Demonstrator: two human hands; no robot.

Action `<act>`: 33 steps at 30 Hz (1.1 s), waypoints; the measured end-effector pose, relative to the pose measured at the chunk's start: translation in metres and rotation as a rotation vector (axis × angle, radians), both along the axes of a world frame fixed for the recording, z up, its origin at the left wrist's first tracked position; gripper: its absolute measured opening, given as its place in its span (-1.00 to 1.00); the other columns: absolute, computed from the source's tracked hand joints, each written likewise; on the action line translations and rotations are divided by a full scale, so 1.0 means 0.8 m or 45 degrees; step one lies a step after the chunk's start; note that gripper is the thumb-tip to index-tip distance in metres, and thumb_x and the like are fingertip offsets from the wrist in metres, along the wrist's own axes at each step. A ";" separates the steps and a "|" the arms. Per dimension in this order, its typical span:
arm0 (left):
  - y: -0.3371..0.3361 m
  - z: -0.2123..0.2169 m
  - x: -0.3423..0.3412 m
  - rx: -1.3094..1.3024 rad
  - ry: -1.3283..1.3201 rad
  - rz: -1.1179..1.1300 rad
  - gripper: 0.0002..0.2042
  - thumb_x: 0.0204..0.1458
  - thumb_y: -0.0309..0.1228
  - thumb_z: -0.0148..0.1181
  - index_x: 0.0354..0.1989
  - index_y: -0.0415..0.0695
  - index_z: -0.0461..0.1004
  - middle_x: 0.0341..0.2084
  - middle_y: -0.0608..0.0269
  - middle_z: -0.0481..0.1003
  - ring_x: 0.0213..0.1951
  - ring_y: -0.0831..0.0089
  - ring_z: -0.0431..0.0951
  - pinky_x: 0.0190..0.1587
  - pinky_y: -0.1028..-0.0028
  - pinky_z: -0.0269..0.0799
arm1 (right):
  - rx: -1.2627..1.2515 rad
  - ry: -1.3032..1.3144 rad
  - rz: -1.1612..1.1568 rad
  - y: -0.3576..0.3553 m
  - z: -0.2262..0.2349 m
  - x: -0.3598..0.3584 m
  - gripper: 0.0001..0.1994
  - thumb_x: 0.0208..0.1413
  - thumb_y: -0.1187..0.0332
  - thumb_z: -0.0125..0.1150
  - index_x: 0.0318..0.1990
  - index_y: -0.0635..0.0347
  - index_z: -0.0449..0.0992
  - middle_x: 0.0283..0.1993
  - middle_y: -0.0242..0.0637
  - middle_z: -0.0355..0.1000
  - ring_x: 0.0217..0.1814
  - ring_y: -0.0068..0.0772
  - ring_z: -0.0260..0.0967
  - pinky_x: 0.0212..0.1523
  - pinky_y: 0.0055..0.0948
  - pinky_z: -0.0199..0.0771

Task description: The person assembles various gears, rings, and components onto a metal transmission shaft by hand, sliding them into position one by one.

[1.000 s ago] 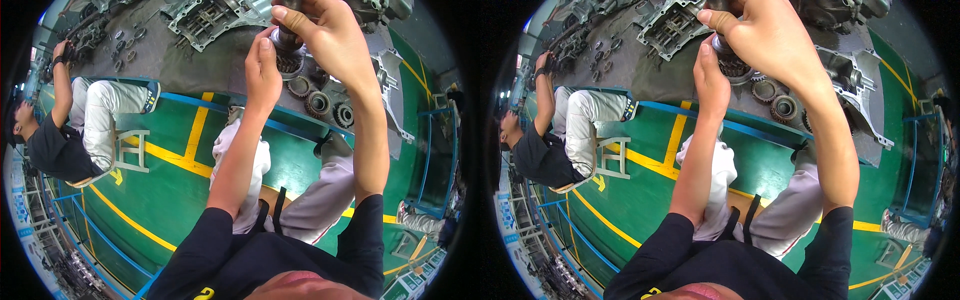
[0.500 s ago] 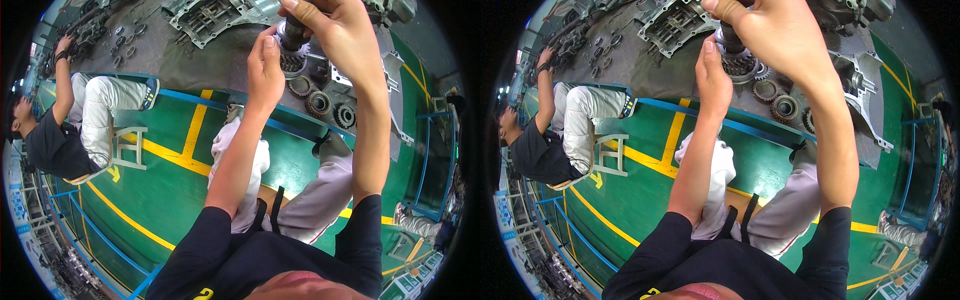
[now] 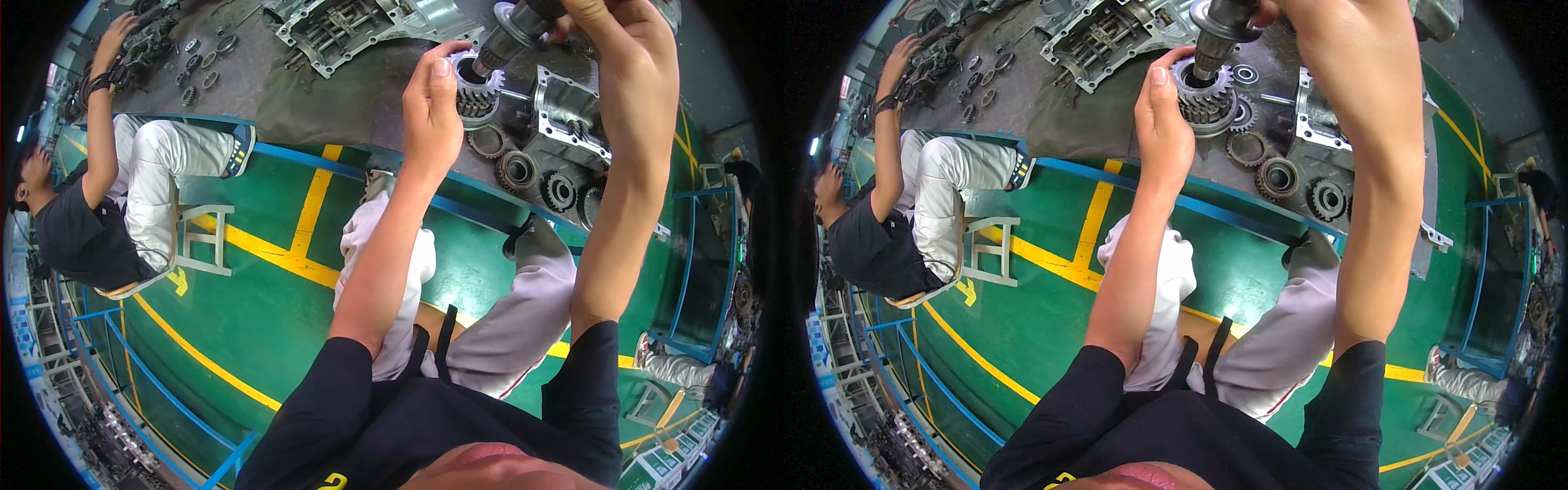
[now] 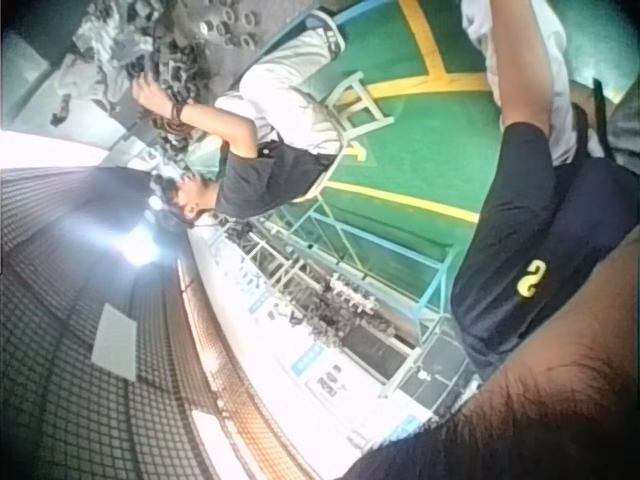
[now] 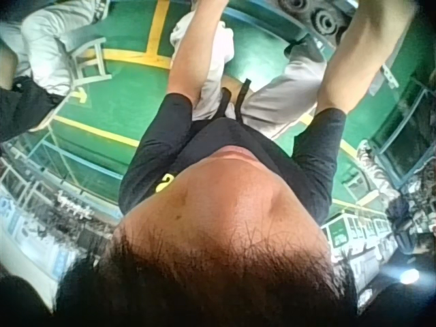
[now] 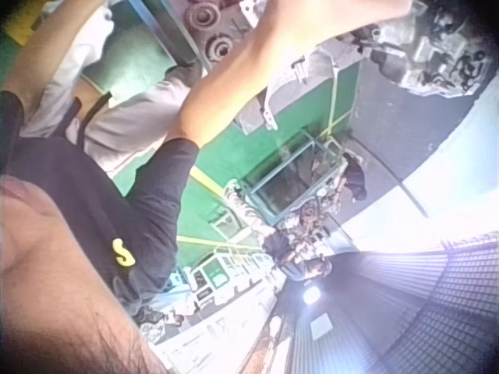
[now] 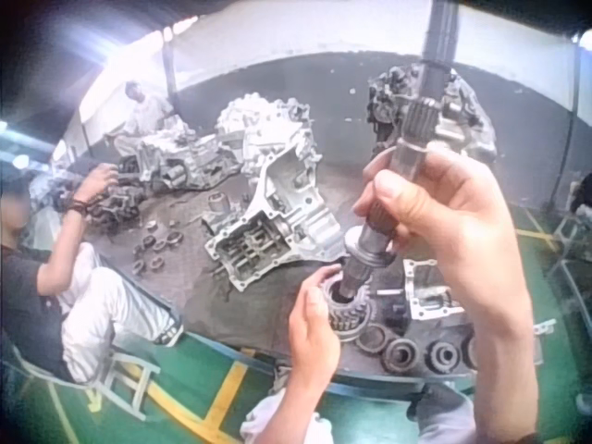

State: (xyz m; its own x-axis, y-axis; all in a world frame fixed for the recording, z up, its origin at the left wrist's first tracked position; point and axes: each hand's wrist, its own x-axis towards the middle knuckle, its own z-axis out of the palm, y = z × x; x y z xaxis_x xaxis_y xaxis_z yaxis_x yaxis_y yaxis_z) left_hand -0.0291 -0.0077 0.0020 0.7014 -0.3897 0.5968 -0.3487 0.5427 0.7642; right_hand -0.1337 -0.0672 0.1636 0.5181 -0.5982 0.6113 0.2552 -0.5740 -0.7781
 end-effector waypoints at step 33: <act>0.004 0.007 -0.003 0.041 0.057 -0.101 -0.57 0.46 -0.18 -0.24 0.05 -0.25 0.50 -0.18 0.24 0.54 -0.12 0.53 0.47 0.05 0.52 0.33 | 0.592 -0.886 1.033 -0.068 0.001 -0.019 -0.62 0.38 0.26 0.09 0.13 0.42 0.28 -0.13 -0.04 0.47 -0.15 -0.23 0.53 -0.08 -0.27 0.66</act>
State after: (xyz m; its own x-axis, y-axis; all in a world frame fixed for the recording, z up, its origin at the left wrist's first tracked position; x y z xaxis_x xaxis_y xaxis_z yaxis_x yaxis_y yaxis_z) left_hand -0.0312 -0.0047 0.0072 0.6933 -0.4634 0.5520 -0.2708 0.5423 0.7954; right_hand -0.1485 -0.1216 0.1641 0.4909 -0.4862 0.7229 0.8711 0.2574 -0.4184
